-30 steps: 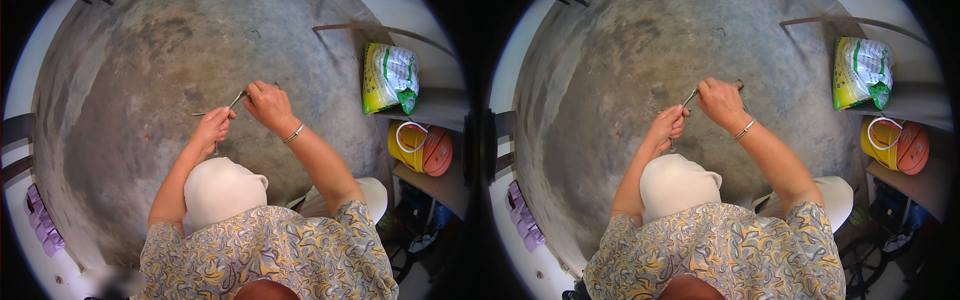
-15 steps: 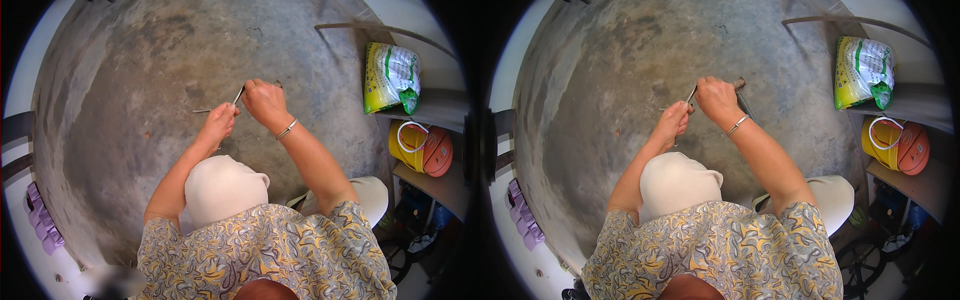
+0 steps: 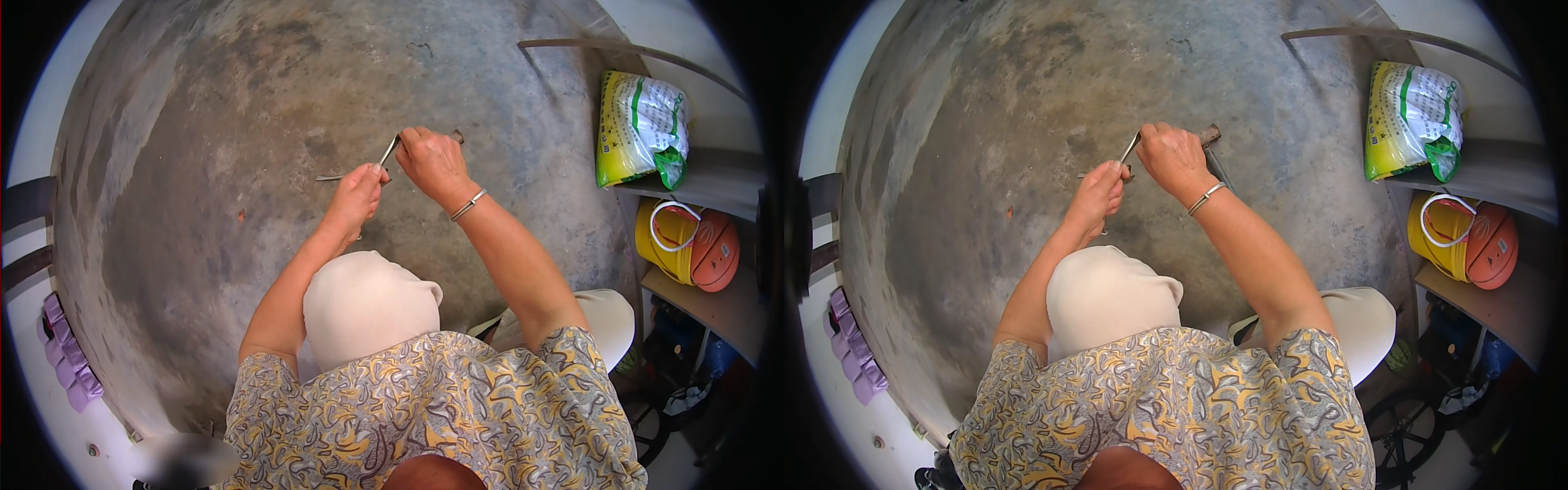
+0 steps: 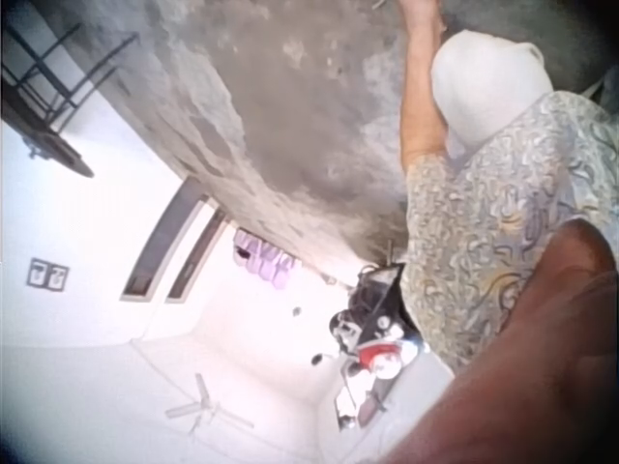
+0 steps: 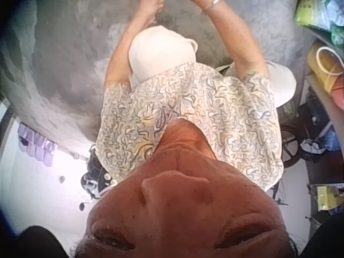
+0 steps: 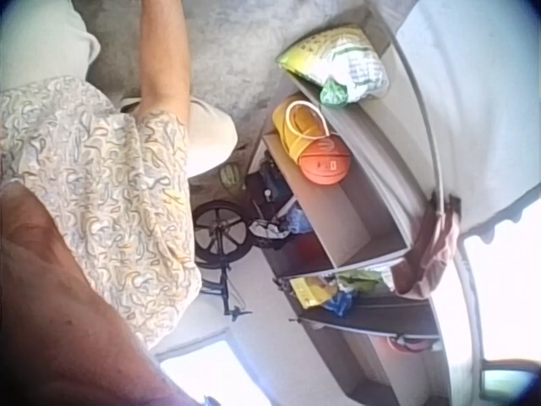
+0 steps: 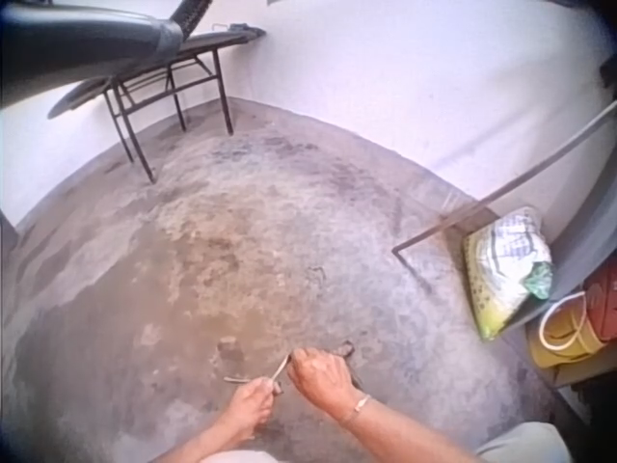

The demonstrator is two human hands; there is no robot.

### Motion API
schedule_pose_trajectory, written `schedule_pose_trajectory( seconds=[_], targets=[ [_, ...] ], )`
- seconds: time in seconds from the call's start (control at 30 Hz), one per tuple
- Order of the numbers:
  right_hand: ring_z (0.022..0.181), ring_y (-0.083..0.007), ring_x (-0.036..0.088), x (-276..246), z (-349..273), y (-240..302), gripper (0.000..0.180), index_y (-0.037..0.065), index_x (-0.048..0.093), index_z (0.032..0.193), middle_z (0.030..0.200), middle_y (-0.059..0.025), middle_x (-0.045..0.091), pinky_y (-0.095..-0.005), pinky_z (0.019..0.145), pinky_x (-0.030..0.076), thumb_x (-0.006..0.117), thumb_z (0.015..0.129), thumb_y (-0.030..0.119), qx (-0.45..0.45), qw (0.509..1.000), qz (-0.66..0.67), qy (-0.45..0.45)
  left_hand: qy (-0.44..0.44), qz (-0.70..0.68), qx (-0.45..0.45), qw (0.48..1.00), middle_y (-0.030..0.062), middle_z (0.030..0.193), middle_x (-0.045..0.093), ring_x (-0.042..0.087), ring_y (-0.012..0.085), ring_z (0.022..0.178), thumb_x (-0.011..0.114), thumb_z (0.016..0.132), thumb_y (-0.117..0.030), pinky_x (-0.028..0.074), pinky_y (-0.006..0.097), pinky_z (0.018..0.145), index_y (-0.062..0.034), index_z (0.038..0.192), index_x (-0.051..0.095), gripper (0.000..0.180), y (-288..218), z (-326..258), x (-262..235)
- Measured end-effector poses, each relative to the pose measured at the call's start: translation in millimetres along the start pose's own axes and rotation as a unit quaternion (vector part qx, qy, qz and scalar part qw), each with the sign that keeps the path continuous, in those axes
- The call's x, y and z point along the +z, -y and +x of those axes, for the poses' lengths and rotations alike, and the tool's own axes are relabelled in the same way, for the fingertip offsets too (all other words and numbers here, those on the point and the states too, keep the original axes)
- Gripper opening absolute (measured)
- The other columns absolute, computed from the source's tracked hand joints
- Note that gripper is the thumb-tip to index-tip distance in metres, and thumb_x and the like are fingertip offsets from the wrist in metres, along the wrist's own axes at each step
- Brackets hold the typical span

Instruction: The recorder is repairing a metal hinge using a hammer.

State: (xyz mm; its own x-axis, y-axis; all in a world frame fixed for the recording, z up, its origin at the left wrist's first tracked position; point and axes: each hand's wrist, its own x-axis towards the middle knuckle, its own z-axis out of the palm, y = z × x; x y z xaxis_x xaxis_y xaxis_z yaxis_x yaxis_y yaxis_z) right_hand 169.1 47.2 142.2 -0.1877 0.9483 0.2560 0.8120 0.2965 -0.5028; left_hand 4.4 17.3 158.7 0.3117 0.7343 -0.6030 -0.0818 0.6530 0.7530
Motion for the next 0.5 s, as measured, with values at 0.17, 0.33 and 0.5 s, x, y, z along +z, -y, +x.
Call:
schedule_pose_trajectory(
  seconds=[0.17, 0.33, 0.5],
  targets=[
    [0.061, -0.0324, 0.058, -1.7, -4.3, 0.7, 0.011, 0.002, 0.058, 0.08, 0.071, -0.0129, 0.06, -0.0388, 0.053, 0.045, 0.059, 0.076, 0.012, 0.029, 0.997, 0.07, -0.007, 0.003, -0.029, 0.009, 1.0, -0.0072, 0.055, 0.032, 0.026, 0.0019, 0.044, 0.044, 0.095, -0.029, 0.02, 0.019, 0.039, -0.0052, 0.089, 0.051, 0.026, 5.8, -2.6, -2.2],
    [0.068, -0.0353, 0.06, 6.0, -24.4, -16.7, 0.018, 0.004, 0.059, 0.088, 0.078, -0.0146, 0.063, -0.0409, 0.062, 0.048, 0.062, 0.076, 0.018, 0.16, 0.968, 0.146, 0.124, 0.018, -0.011, -0.046, 0.999, -0.0069, 0.056, 0.034, 0.028, 0.002, 0.044, 0.045, 0.095, -0.028, 0.02, 0.018, 0.04, -0.0044, 0.093, 0.053, 0.025, 14.4, 4.7, -11.2],
    [0.064, -0.0282, 0.062, 54.5, -70.0, -53.5, 0.025, 0.005, 0.059, 0.093, 0.076, -0.0135, 0.064, -0.0364, 0.062, 0.048, 0.065, 0.075, 0.02, 0.253, 0.907, 0.24, 0.237, 0.002, 0.3, -0.085, 0.95, -0.0003, 0.061, 0.05, 0.043, 0.01, 0.051, 0.049, 0.09, -0.03, 0.037, 0.027, 0.048, -0.0045, 0.086, 0.059, 0.027, 58.4, 29.5, -20.0]
  ],
)
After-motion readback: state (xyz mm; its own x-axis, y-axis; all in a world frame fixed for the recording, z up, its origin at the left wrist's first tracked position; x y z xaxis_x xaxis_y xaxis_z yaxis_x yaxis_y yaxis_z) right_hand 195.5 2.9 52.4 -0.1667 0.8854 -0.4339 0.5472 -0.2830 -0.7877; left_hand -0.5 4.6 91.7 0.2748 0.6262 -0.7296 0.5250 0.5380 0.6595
